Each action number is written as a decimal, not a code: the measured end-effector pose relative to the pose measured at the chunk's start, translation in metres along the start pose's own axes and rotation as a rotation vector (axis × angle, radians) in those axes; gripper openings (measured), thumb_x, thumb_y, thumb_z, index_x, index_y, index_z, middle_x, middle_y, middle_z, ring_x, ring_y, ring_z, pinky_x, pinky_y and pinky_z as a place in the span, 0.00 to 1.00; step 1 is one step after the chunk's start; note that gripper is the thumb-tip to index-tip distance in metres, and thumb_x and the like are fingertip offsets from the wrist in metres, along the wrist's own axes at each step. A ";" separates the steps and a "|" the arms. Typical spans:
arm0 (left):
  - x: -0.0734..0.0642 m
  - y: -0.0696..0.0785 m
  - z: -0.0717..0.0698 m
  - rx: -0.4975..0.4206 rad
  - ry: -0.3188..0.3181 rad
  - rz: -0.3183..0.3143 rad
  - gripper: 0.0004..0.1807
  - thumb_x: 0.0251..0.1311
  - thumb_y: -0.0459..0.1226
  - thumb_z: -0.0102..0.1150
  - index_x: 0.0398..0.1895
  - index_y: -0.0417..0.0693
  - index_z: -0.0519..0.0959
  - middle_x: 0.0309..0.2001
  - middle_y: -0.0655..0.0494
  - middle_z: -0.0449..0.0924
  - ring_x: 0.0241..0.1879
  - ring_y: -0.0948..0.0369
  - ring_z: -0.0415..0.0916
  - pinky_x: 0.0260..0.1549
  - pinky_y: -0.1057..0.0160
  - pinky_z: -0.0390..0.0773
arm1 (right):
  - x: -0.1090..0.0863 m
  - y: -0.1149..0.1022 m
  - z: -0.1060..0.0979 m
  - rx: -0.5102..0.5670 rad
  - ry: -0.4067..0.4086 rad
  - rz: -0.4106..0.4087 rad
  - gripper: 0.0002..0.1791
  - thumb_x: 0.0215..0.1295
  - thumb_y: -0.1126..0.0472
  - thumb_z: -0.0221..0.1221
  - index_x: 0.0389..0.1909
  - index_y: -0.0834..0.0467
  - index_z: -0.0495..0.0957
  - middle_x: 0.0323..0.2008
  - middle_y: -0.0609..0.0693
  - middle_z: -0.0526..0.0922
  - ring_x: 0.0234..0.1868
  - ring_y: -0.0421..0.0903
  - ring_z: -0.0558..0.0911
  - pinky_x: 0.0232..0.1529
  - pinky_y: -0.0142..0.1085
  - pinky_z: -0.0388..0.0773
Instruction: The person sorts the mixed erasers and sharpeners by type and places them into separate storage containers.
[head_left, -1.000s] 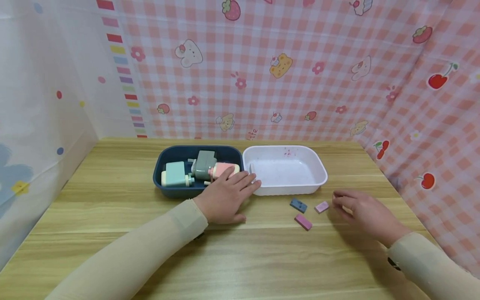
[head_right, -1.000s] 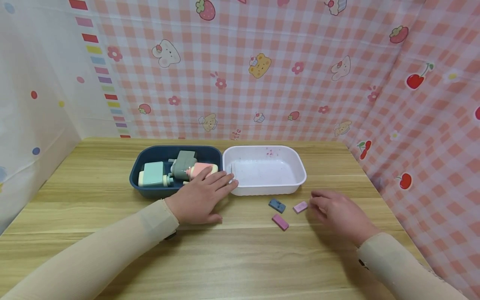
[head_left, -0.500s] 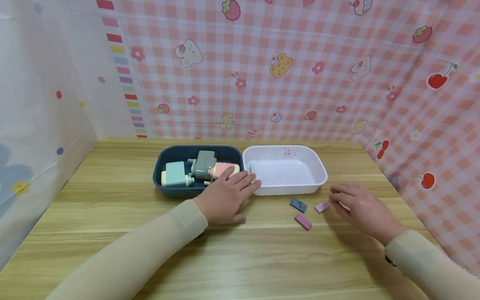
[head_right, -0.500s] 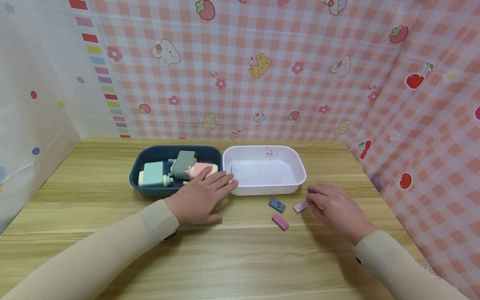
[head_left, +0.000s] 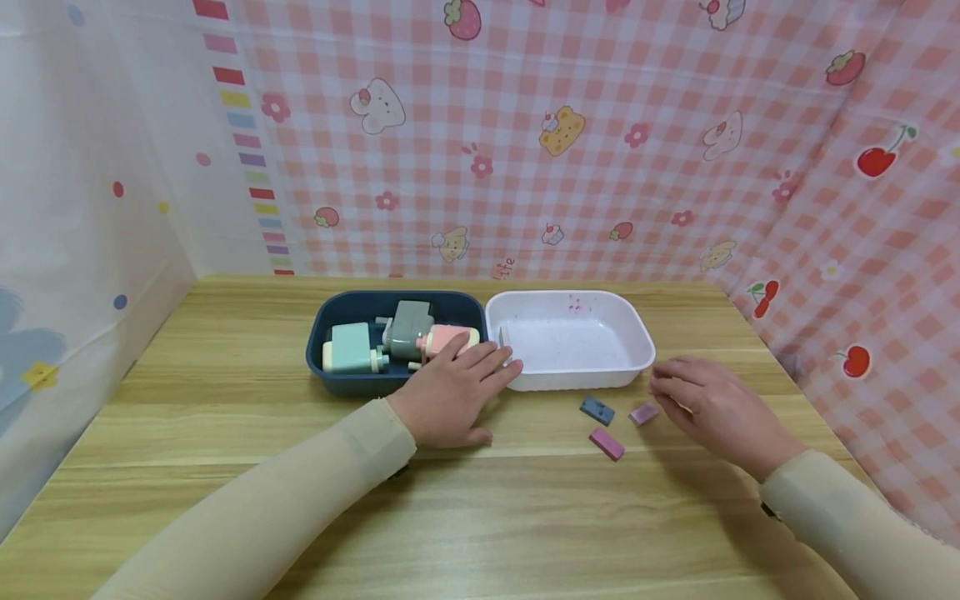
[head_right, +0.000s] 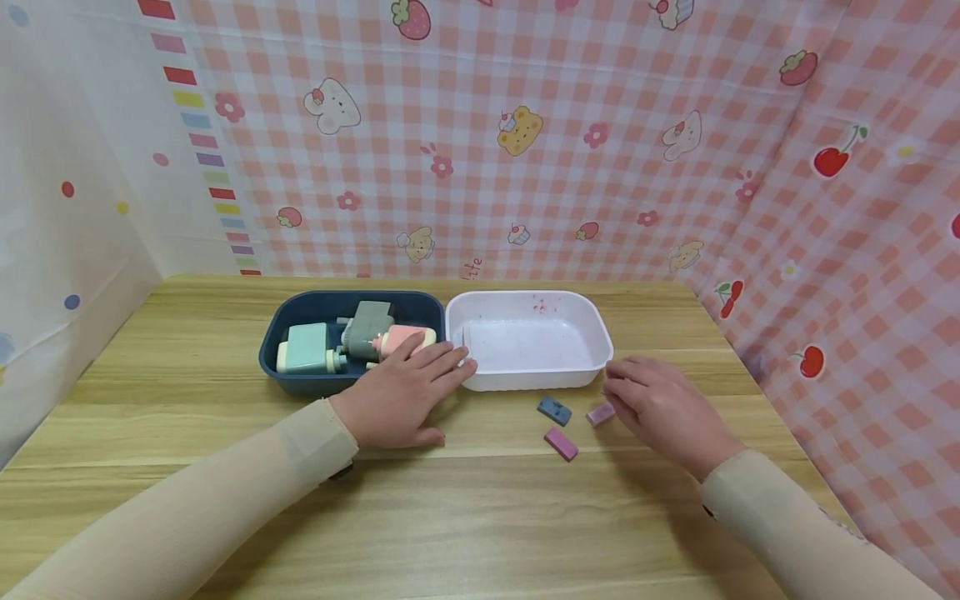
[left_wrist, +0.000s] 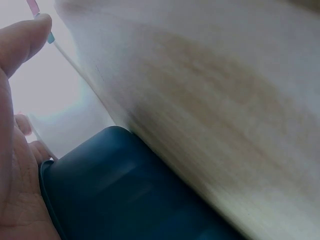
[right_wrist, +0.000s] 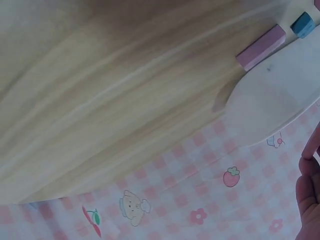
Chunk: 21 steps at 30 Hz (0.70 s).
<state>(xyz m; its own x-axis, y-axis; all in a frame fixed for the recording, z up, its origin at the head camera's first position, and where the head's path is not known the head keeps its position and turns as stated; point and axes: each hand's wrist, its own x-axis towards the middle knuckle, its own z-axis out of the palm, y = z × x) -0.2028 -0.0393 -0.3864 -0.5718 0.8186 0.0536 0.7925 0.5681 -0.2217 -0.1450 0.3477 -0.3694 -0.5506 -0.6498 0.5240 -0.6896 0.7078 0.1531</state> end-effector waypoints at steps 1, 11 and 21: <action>0.000 0.000 0.000 -0.002 0.001 0.001 0.56 0.62 0.68 0.63 0.86 0.56 0.52 0.84 0.54 0.56 0.84 0.54 0.52 0.82 0.42 0.51 | 0.001 0.000 0.000 -0.001 0.000 -0.004 0.41 0.84 0.39 0.35 0.42 0.65 0.89 0.46 0.61 0.90 0.47 0.61 0.87 0.47 0.58 0.85; 0.000 0.000 -0.001 -0.018 0.011 0.006 0.56 0.62 0.67 0.64 0.86 0.55 0.53 0.84 0.52 0.58 0.83 0.53 0.54 0.82 0.41 0.51 | 0.018 0.002 0.003 -0.004 0.007 -0.050 0.40 0.84 0.40 0.35 0.45 0.65 0.89 0.48 0.62 0.90 0.49 0.61 0.87 0.49 0.58 0.84; 0.000 0.000 -0.001 -0.014 0.009 0.006 0.56 0.62 0.67 0.64 0.86 0.55 0.53 0.84 0.52 0.58 0.83 0.52 0.54 0.82 0.41 0.51 | 0.041 0.004 0.005 -0.006 -0.014 -0.111 0.19 0.80 0.51 0.57 0.46 0.63 0.89 0.49 0.59 0.90 0.51 0.59 0.87 0.53 0.56 0.85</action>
<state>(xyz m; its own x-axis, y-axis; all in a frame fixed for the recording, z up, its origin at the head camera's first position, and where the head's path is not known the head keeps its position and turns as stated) -0.2026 -0.0392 -0.3857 -0.5652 0.8227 0.0607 0.7988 0.5642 -0.2086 -0.1727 0.3225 -0.3520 -0.4775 -0.7279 0.4921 -0.7437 0.6331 0.2149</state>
